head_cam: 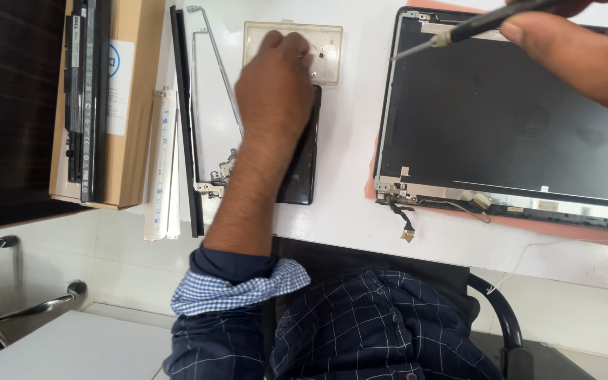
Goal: The person removes a laptop screen bezel and hinge assembly using a screwdriver and a thin wire. They unscrew fasteners, detach the hinge, and thread the wire behind the screen to separate the panel from the frame.
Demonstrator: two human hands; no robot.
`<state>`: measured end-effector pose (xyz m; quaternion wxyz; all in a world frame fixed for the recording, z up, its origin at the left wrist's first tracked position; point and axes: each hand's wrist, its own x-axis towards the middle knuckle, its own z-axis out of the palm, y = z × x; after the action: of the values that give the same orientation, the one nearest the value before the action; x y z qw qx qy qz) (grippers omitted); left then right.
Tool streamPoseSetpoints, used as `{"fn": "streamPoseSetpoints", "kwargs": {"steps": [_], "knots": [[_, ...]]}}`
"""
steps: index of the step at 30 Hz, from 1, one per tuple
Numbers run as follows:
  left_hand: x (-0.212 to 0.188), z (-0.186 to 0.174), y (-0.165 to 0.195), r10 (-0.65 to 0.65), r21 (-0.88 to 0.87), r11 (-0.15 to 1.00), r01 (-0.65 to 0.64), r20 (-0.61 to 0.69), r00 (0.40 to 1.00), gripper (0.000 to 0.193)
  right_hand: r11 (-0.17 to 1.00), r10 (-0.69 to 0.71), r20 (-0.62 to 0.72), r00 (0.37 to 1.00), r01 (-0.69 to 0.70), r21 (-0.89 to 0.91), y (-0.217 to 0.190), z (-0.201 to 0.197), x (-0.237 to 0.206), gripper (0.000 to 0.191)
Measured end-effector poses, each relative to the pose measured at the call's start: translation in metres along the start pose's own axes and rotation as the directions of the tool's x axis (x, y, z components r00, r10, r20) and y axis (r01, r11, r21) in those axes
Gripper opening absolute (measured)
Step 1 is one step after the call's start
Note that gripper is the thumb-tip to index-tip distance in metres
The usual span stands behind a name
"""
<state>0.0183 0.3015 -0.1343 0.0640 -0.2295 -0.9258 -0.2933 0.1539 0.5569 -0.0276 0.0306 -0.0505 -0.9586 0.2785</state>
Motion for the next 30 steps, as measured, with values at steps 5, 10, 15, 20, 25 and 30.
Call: {"fn": "streamPoseSetpoints", "kwargs": {"steps": [5,10,15,20,25,30], "knots": [[-0.008,-0.009,-0.007,0.058,0.057,0.997,-0.058,0.003,0.998,0.022,0.902,0.282,0.009,0.959,-0.268,0.337,0.052,0.010,-0.043,0.030],[-0.062,-0.021,0.012,0.392,-0.310,0.905,-0.292,0.335,0.857,0.032,0.844,0.252,0.063,0.966,-0.251,0.474,0.106,0.023,-0.107,0.035],[-0.108,-0.022,0.031,0.574,-0.446,0.807,-0.388,0.434,0.694,0.033,0.683,0.478,0.243,0.844,-0.531,0.501,0.153,0.036,-0.171,0.044],[-0.122,-0.021,0.037,0.578,-0.345,0.812,-0.470,0.372,0.726,0.021,0.626,0.576,0.271,0.771,-0.630,0.461,0.168,0.041,-0.205,0.048],[-0.126,-0.016,0.038,0.587,-0.308,0.808,-0.502,0.361,0.725,0.022,0.777,0.546,0.050,0.836,-0.528,0.344,0.144,0.045,-0.234,0.043],[-0.134,-0.006,0.039,0.565,-0.243,0.825,-0.511,0.326,0.758,0.020,0.904,0.255,-0.137,0.957,-0.186,0.385,0.124,0.049,-0.244,0.038]]}}
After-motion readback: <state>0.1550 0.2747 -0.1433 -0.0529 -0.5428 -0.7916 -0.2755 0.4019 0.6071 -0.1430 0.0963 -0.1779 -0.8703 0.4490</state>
